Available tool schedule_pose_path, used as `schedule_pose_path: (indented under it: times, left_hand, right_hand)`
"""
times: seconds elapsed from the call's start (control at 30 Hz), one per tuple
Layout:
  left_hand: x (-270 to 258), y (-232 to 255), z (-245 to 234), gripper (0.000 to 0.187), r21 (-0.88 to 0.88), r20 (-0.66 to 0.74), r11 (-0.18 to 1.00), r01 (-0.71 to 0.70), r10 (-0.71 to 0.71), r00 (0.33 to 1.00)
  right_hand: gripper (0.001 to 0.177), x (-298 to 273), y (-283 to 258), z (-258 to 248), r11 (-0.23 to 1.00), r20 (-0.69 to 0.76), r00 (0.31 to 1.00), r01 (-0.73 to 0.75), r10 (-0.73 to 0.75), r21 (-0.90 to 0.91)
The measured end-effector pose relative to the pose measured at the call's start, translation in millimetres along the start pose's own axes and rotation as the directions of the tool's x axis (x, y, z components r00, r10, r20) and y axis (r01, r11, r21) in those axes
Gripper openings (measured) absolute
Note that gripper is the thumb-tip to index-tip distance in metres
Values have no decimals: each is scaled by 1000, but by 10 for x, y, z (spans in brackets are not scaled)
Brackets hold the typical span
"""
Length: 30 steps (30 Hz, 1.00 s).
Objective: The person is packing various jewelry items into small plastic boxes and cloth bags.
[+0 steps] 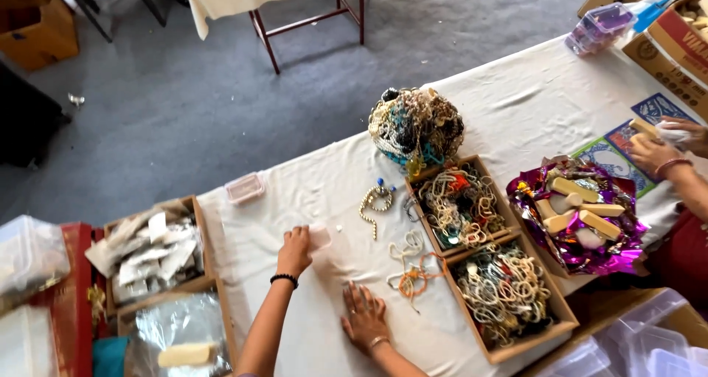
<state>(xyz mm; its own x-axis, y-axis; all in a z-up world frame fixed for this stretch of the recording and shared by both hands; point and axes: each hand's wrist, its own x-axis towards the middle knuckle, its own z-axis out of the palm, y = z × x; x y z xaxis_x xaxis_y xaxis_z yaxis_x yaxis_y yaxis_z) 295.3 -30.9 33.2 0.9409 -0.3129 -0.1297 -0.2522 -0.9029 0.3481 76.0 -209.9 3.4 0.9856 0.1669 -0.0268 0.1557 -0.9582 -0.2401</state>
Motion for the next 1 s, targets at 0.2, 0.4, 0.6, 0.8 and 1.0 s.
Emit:
schedule_pose_path:
  times: [0.2, 0.4, 0.6, 0.8, 1.0]
  left_hand:
    - [962, -230, -157, 85, 78, -285, 997, -28, 50, 957]
    - [937, -105, 58, 81, 115, 38, 983, 146, -151, 988]
    - [1055, -307, 527, 66, 121, -263, 985, 120, -84, 961]
    - [1423, -480, 699, 70, 71, -238, 996, 63, -44, 970]
    - [1638, -463, 440, 83, 152, -102, 973, 176, -162, 982]
  right_hand:
    - [76, 16, 35, 29, 999, -113, 993, 28, -31, -25]
    - [80, 26, 81, 234, 994, -152, 987, 44, -59, -96]
    - [81, 28, 120, 255, 993, -184, 979, 72, -88, -94]
    - [79, 64, 24, 110, 996, -88, 995, 44, -50, -78]
    - [78, 67, 5, 84, 996, -130, 991, 21, -32, -86]
